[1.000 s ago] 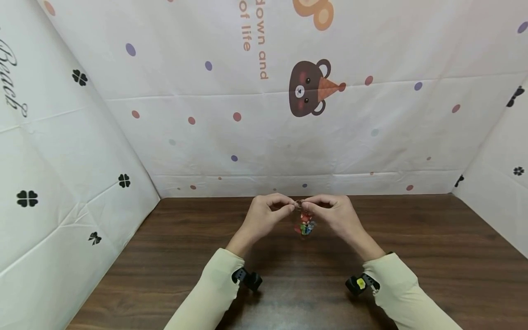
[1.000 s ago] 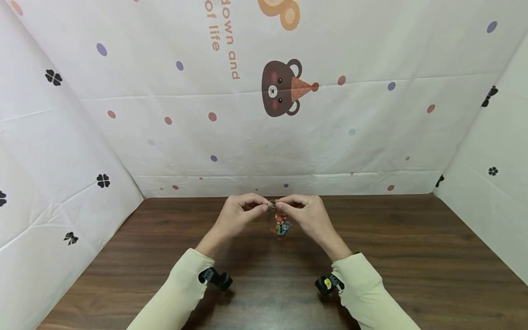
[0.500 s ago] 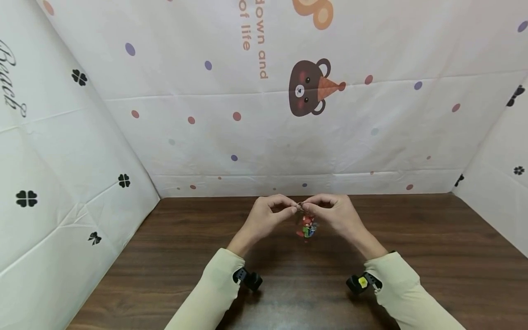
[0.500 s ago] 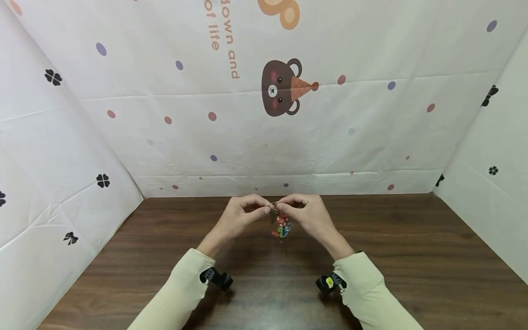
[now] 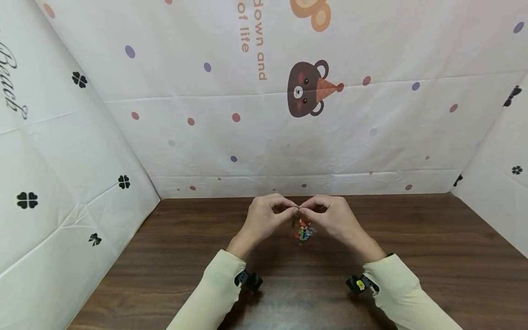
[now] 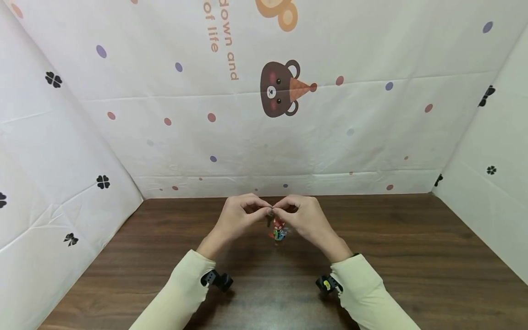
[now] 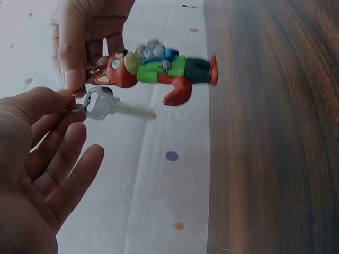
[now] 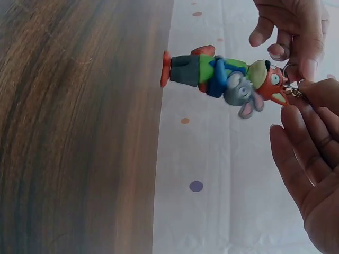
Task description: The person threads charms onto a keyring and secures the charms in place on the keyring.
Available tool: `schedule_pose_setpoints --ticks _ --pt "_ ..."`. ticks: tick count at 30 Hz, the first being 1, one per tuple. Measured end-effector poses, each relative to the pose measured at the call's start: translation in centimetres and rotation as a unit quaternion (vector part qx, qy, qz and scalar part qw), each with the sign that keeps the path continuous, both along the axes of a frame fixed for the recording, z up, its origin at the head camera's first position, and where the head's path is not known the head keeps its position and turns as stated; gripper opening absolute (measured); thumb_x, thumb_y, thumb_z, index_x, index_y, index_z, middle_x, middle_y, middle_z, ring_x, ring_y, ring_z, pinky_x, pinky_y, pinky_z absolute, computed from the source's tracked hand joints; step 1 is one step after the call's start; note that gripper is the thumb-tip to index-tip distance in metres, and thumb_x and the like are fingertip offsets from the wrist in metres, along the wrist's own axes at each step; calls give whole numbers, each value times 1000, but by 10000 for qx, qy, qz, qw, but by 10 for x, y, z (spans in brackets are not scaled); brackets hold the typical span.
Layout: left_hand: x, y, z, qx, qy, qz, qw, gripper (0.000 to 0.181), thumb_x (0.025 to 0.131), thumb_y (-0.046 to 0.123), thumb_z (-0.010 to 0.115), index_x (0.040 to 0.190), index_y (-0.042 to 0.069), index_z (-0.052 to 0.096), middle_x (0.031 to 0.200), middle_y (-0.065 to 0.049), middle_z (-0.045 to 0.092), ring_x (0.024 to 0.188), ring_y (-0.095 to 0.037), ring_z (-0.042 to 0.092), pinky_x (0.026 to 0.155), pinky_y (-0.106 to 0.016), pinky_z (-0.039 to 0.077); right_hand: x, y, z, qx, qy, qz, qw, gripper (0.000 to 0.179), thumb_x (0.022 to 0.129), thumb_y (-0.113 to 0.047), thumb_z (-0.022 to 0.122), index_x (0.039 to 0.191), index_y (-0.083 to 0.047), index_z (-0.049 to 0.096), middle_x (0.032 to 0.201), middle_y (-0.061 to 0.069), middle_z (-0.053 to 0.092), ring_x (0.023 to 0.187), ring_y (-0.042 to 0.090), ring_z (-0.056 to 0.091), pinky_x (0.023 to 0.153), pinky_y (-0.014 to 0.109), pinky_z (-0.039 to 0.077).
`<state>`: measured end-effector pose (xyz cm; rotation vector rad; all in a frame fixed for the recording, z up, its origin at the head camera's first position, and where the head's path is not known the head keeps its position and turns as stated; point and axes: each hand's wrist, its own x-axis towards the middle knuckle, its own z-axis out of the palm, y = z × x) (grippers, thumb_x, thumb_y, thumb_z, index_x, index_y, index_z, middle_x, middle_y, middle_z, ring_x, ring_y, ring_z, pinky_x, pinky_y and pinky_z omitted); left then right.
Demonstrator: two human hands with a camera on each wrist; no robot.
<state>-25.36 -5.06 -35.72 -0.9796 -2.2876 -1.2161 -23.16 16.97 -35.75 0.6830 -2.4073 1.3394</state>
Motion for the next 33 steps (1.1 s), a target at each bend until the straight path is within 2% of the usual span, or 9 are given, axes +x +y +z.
schedule_pose_setpoints --ticks 6,11,15,18,20,23,25,29,33 --pt "0 2 -2 361 -40 -59 9993 4 97 12 81 99 10 83 92 2 77 70 -10 67 61 -24 54 -2 1 1 -552 -383 163 9976 9 99 -18 79 101 -11 85 90 0 79 79 19 74 69 30 59" --pt "-1 2 -4 910 -423 -347 9943 5 98 10 79 100 8 83 93 0 78 73 -17 70 62 -26 55 -3 2 -1 -882 -492 274 9945 10 99 -15 79 103 -8 84 96 4 80 84 19 75 72 30 60" --pt "-2 2 -5 1284 -899 -450 9866 6 99 10 78 101 7 83 93 0 78 75 -20 70 65 -29 57 -4 1 -3 -1143 -539 308 9915 11 100 -13 78 104 -4 83 99 8 80 87 19 76 74 31 61" --pt "-2 2 -6 1545 -1212 -567 9789 8 100 9 77 103 5 83 94 -4 78 77 -22 72 71 -39 62 -3 -1 -4 -1222 -570 230 9906 12 99 -14 78 104 -3 83 98 8 80 86 18 76 74 32 62" --pt "-2 3 -7 1711 -1436 -680 9724 10 100 10 76 105 3 82 97 -7 78 82 -25 74 76 -49 63 -2 -2 -4 -1120 -505 140 9923 13 100 -15 78 105 -4 83 97 7 80 85 17 75 74 32 62" --pt "-3 3 -9 1816 -1697 -742 9658 12 101 13 76 106 3 83 100 -7 78 86 -24 75 79 -55 62 -1 -3 -5 -763 -254 -72 9967 12 100 -17 78 105 -7 83 95 3 79 82 14 73 71 28 59" --pt "-3 2 -10 1630 -1623 -618 9712 12 100 15 77 105 6 84 99 -3 79 87 -21 75 78 -50 63 -1 -4 -5 -552 -52 -130 9984 9 100 -16 78 103 -9 83 93 0 79 80 14 72 70 27 58" --pt "-4 1 -10 849 -876 -261 9922 9 97 18 81 103 12 85 96 3 79 80 -10 71 69 -33 61 -3 -1 -4 -95 375 -188 9991 4 98 -11 79 98 -13 83 90 -5 77 76 13 71 67 29 57" --pt "-5 1 -10 310 -364 -108 9988 6 96 17 83 99 12 85 92 5 78 71 -5 66 64 -25 56 -2 1 -4 237 604 -66 9979 10 96 -5 80 95 -14 83 89 -8 75 73 11 69 64 29 58"
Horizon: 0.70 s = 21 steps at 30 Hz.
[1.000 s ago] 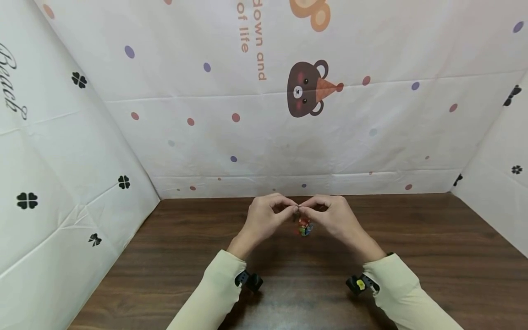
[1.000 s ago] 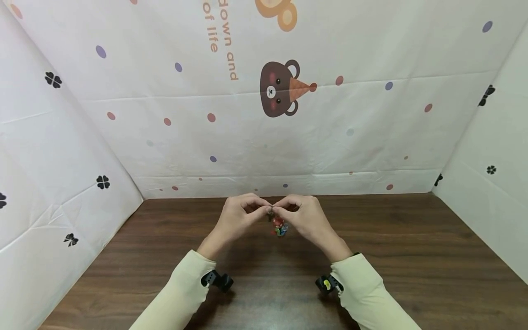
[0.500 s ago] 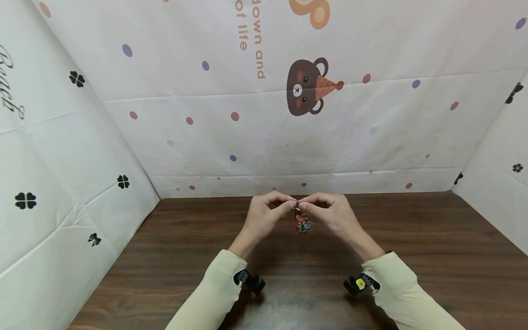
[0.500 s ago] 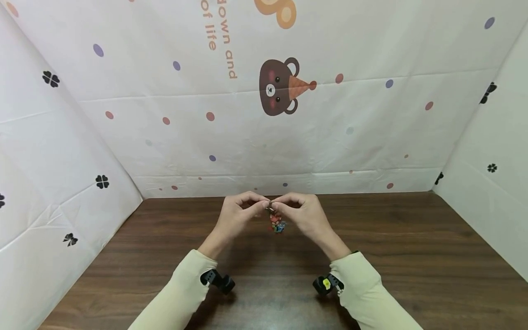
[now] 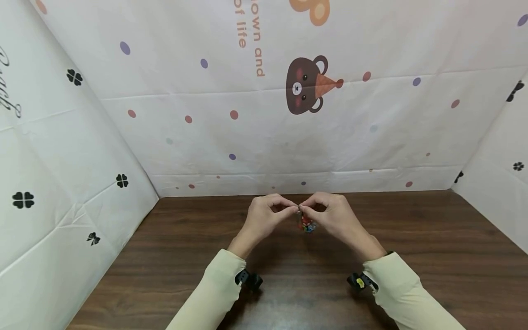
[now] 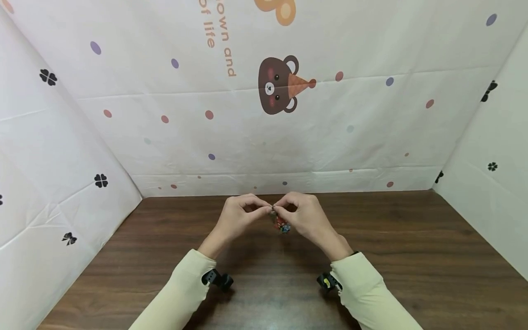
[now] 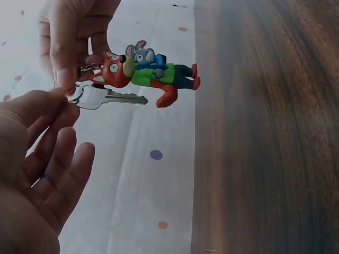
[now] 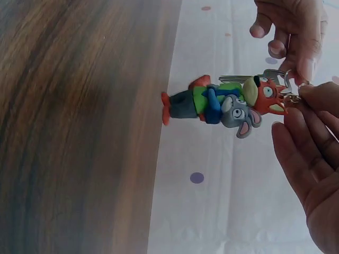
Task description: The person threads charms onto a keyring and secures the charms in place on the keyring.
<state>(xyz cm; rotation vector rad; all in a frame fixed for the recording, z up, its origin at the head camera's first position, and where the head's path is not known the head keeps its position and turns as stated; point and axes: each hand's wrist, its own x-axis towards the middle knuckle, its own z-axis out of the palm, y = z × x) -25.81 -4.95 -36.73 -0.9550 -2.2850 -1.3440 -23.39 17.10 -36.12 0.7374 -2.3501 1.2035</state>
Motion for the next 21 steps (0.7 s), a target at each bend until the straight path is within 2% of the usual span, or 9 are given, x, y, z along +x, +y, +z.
schedule_pose_setpoints --ticks 3,7,11,16,18,21 --pt "0 0 1 -91 107 17 9999 4 96 14 83 98 11 85 90 4 77 69 -5 64 62 -25 55 0 0 1 55 28 87 9999 9 96 -5 81 95 -14 84 91 -7 75 74 9 69 65 30 58" --pt "0 -1 2 175 71 -81 9998 4 97 12 82 97 9 85 91 3 78 70 -13 67 61 -25 55 0 1 1 -288 -277 162 9991 6 98 -10 80 99 -13 85 92 -4 78 77 13 73 66 29 59" --pt "0 -1 2 604 -119 -260 9978 5 97 11 81 98 8 84 93 -2 79 72 -17 70 62 -26 56 0 1 1 -778 -700 290 9941 8 99 -15 79 103 -12 85 96 -1 80 80 18 74 67 28 58" --pt "0 -1 2 1038 -477 -454 9924 5 97 11 81 98 7 85 93 -5 79 73 -24 71 63 -31 58 -2 3 0 -1301 -1041 499 9848 7 98 -12 80 102 -8 84 100 3 81 87 19 76 73 31 61" --pt "-1 -1 2 1116 -655 -497 9903 6 96 11 81 99 7 85 93 -4 79 71 -28 69 62 -34 58 -2 4 0 -1341 -1053 486 9842 7 98 -12 80 102 -8 84 100 4 81 87 18 76 73 31 61" --pt "-1 -2 2 982 -742 -465 9913 6 96 13 82 100 8 85 92 0 79 71 -27 69 62 -36 59 -1 5 2 -1072 -964 321 9890 6 98 -16 81 100 -12 84 96 0 80 84 18 74 71 29 59"
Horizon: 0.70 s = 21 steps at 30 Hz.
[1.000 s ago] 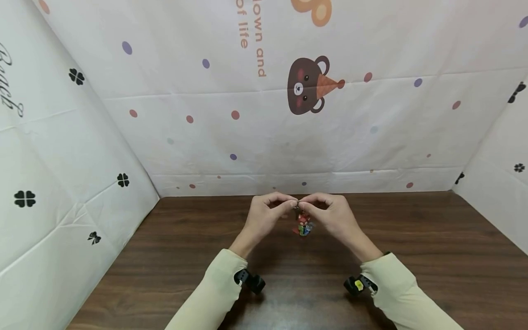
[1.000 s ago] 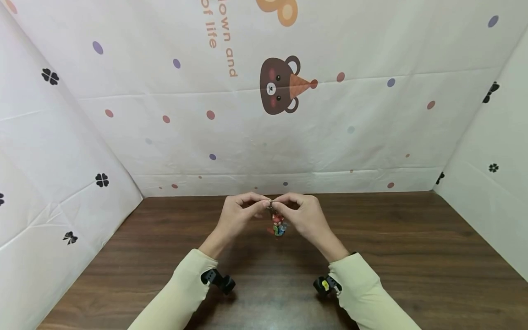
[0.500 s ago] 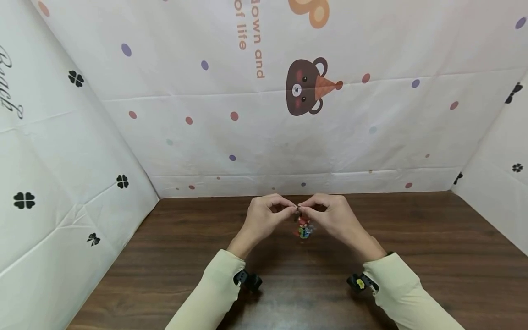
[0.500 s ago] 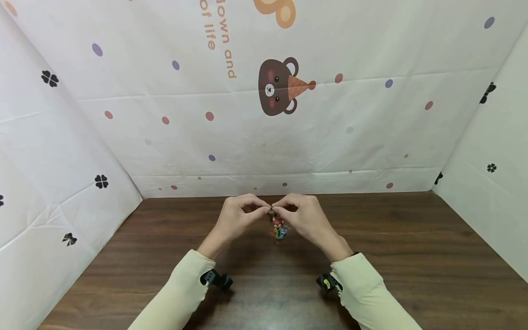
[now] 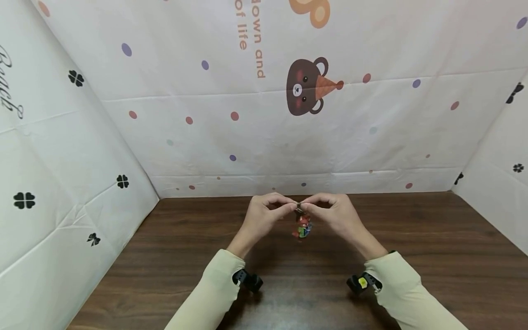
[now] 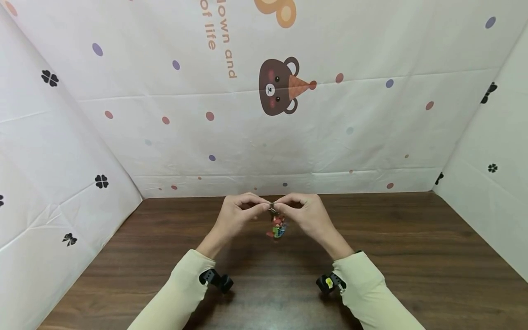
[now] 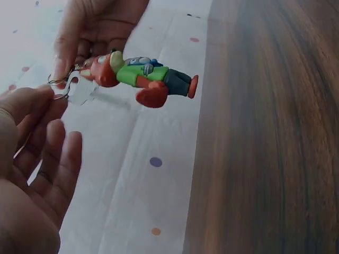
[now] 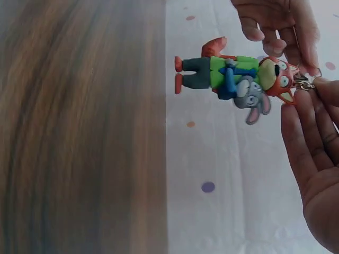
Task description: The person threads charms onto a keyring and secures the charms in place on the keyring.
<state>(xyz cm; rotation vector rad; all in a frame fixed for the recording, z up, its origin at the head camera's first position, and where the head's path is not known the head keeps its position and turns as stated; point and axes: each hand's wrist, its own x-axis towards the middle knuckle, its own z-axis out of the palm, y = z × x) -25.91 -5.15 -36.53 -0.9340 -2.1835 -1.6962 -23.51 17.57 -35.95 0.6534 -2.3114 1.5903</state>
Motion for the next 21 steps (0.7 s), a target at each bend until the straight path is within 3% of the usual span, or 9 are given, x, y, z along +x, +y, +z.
schedule_pose_setpoints --ticks 3,7,9,13,21 --pt "0 0 0 -591 386 254 9972 6 95 17 84 99 12 86 91 6 78 74 -15 69 64 -30 58 1 1 2 484 209 -116 9985 3 98 -17 81 98 -16 84 88 -6 78 78 17 73 68 28 57" --pt "2 1 0 -1324 1026 592 9841 5 93 19 86 95 14 87 86 9 74 73 -4 65 65 -23 55 2 2 3 1106 677 -50 9915 7 97 -9 80 95 -15 83 85 -8 76 74 12 72 67 29 59" --pt "3 1 0 -1469 1132 624 9807 5 93 19 86 94 14 86 85 9 74 72 -2 64 65 -23 55 1 1 3 1299 890 -14 9875 9 96 -5 81 94 -15 82 86 -9 76 75 9 72 67 29 59" --pt "4 1 0 -1429 1171 539 9813 5 93 17 86 94 12 86 86 7 75 71 -2 64 65 -23 55 1 0 3 1330 995 -3 9861 10 95 -6 82 95 -15 83 89 -9 77 77 10 73 68 28 59" --pt "2 0 2 -759 923 217 9926 5 95 16 84 96 12 86 90 7 78 71 -6 65 62 -26 55 1 4 3 338 106 101 9993 6 98 -19 80 102 -17 85 95 -4 80 84 20 75 71 30 59"
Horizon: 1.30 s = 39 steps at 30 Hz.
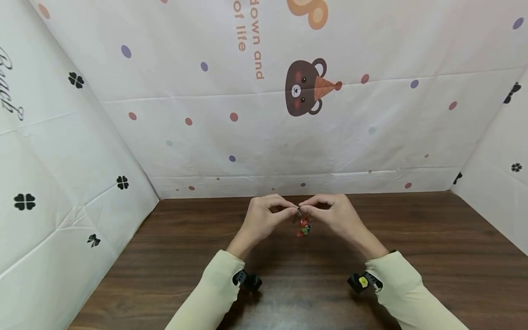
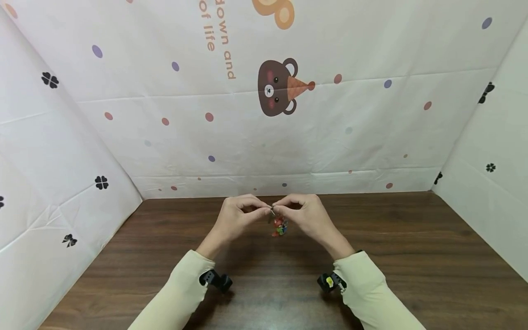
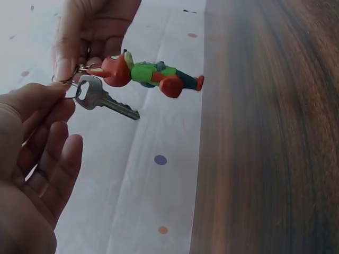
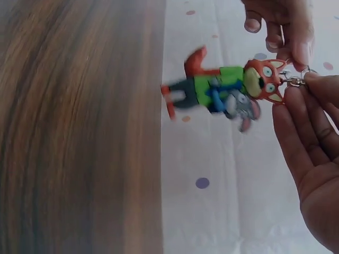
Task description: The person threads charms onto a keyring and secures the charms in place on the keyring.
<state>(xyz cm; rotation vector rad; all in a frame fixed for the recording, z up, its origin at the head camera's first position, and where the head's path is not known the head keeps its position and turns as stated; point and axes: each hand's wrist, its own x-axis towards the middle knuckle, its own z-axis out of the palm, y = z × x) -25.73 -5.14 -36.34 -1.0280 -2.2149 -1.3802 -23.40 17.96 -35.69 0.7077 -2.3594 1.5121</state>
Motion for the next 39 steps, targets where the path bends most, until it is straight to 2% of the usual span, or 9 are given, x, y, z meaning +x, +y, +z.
schedule_pose_setpoints --ticks 8,12,14,16,19,23,26,31,39 --pt "2 0 1 349 -178 -183 9991 6 96 16 83 97 11 86 92 4 78 73 -17 68 63 -28 56 -2 4 -2 -610 -521 277 9964 11 101 -16 77 106 -9 84 104 6 79 91 25 75 78 35 62" --pt "2 0 0 346 -330 -149 9987 6 96 16 83 99 13 86 93 6 78 75 -17 69 63 -29 56 0 2 2 -319 -366 179 9987 11 101 -19 77 106 -10 83 100 4 79 88 27 74 75 34 61" --pt "1 0 -1 207 -150 -43 9997 6 95 16 84 100 13 86 92 6 78 74 -14 69 64 -28 57 2 1 5 12 -147 95 9998 9 101 -19 77 104 -12 82 93 1 78 82 27 73 71 32 59" --pt "0 1 -1 -56 217 126 9997 6 94 15 85 99 13 87 90 6 77 73 -9 68 64 -26 56 3 -1 6 366 163 31 9992 5 101 -15 77 101 -13 82 89 -2 77 78 25 72 69 32 58" --pt "0 2 -2 -486 802 385 9948 5 92 17 86 96 14 87 87 7 77 71 -3 67 64 -21 55 4 -2 7 815 633 -12 9947 6 99 -9 78 98 -14 81 87 -7 74 76 16 71 70 30 59" --pt "2 3 -1 -737 1046 523 9904 6 93 19 86 94 14 87 87 7 76 69 -2 66 63 -18 53 4 -4 5 994 1090 -37 9891 10 95 -4 80 95 -14 81 90 -10 74 78 8 71 70 28 60" --pt "3 2 -1 -601 966 449 9925 5 94 17 85 94 12 86 87 5 77 68 -2 65 62 -18 53 4 -4 5 760 862 -35 9934 10 96 -6 80 97 -15 82 90 -9 75 77 12 73 68 28 60" --pt "2 3 1 -230 787 244 9963 4 94 13 84 96 10 86 87 4 77 67 -6 66 61 -20 54 3 0 3 124 110 83 9998 6 100 -15 78 102 -15 83 92 -4 78 81 24 75 69 34 60" --pt "1 3 0 474 373 -57 9982 4 94 12 83 97 10 86 88 4 78 66 -13 65 59 -34 56 -1 4 0 -625 -239 258 9974 9 100 -12 77 106 -8 82 99 5 79 85 22 74 73 33 61"
